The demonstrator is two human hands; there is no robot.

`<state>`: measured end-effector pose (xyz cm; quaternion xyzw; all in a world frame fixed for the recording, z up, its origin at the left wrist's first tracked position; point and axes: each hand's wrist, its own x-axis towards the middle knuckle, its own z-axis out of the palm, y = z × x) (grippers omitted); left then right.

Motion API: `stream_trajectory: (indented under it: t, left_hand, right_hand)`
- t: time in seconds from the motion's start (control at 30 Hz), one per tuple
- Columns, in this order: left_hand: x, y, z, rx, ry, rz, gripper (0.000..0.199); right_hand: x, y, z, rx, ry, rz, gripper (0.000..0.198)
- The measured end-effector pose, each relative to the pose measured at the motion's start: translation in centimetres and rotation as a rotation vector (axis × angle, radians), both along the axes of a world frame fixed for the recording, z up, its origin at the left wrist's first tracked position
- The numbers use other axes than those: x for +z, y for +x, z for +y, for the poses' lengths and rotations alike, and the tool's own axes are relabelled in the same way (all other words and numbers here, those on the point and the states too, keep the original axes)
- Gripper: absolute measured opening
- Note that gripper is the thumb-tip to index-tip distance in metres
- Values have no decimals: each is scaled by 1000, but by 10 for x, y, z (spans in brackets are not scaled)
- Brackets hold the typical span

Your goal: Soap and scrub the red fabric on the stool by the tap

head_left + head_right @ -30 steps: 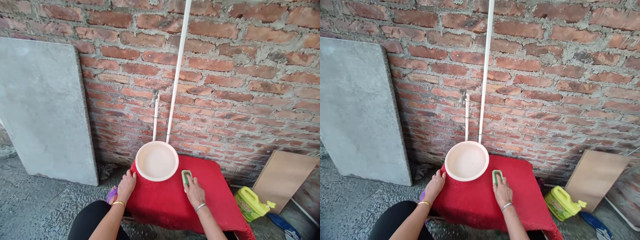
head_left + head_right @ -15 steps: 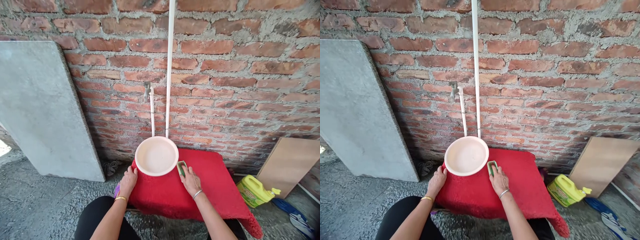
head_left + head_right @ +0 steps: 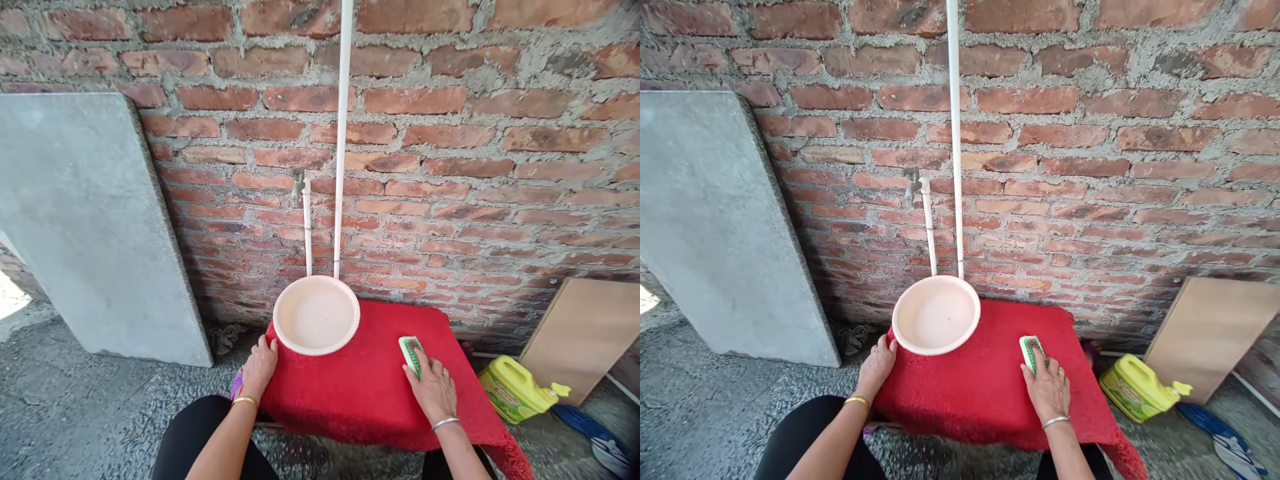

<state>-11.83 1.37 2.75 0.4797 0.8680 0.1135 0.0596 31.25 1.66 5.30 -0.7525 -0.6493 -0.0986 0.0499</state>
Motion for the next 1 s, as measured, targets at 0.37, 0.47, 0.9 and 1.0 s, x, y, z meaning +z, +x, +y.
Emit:
stream_trajectory:
  t: [0.37,0.47,0.9,1.0]
  left_hand:
    - [-7,-4,1,-1,-22,-15,40]
    - [-7,-7,0,-8,-29,-17,41]
    - [-21,-20,-1,-159,3,3,38]
    - [-22,-19,-2,-162,27,6,39]
  right_hand:
    - [14,-12,18,9,-32,194,46]
    - [16,-52,21,135,-20,248,47]
    - [8,-45,59,148,-35,161,45]
    - [11,4,71,-51,-13,113,44]
